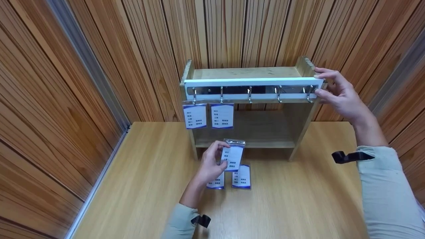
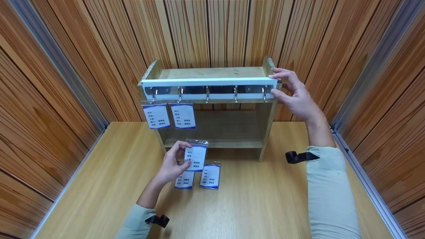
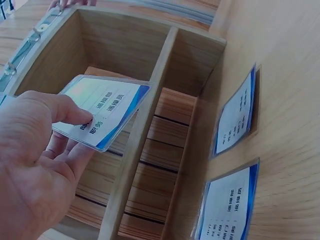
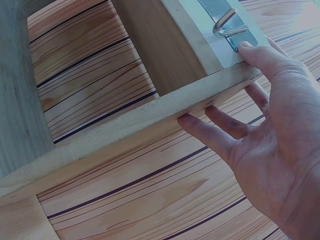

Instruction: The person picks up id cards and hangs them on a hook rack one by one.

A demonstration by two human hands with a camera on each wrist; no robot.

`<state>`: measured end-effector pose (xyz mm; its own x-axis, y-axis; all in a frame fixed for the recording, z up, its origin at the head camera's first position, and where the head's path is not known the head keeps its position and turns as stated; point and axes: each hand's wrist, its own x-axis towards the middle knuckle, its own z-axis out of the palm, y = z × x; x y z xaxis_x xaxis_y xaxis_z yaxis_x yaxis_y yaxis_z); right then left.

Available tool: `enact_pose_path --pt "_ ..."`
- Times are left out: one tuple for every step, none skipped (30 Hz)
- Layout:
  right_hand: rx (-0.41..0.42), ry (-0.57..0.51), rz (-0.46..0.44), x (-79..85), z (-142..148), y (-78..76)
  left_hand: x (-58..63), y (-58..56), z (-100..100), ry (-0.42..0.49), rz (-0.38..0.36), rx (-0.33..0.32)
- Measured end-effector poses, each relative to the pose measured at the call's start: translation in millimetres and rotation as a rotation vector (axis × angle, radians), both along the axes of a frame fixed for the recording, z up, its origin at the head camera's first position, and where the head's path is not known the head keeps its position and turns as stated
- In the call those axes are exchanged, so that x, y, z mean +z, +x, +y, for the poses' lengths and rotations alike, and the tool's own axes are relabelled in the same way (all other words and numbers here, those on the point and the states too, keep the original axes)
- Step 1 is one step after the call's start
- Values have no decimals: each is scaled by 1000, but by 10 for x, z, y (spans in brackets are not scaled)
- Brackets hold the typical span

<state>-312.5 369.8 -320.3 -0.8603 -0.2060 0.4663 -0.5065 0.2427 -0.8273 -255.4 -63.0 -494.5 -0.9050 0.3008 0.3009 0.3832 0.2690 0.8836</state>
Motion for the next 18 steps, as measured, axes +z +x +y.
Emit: enact_pose_path --pt "-3 4 -2 0 1 0 16 4 6 -5 7 -3" --pt "-6 9 -3 1 1 0 29 6 12 -10 15 -7" --pt "-9 13 -4 1 2 -1 46 6 17 -17 21 -8" --pt "-13 17 -3 3 5 -1 65 6 24 -22 28 -12" --pt "-16 18 -4 4 7 -1 84 7 30 -24 32 -16" --pt "-17 18 -4 5 9 -3 104 9 36 -22 39 -22" --pt "-17 18 -5 6 10 -4 122 12 42 -20 49 -27" --pt "-15 17 -6 6 11 -7 138 13 47 -19 58 -30" --pt "-11 12 -7 5 11 -9 153 16 53 -17 66 -33" --pt "-8 9 -7 4 10 -11 168 20 60 -14 73 -38" --pt "-3 5 -7 3 9 -13 180 21 66 -9 73 -41" --pt "2 0 -7 1 8 -14 192 24 73 -4 75 -45" --pt "6 -4 -8 -1 8 -14 204 27 81 1 73 -48" --pt "10 -9 -8 -3 7 -14 216 28 90 6 68 -50" --pt "13 -11 -9 -4 7 -12 229 30 98 13 65 -53" --pt "14 -11 -9 -4 7 -10 243 31 106 21 60 -54" --pt "16 -16 -9 -4 7 -8 257 31 115 28 63 -57" --pt "18 -19 -10 -4 8 -6 270 30 124 35 67 -61"
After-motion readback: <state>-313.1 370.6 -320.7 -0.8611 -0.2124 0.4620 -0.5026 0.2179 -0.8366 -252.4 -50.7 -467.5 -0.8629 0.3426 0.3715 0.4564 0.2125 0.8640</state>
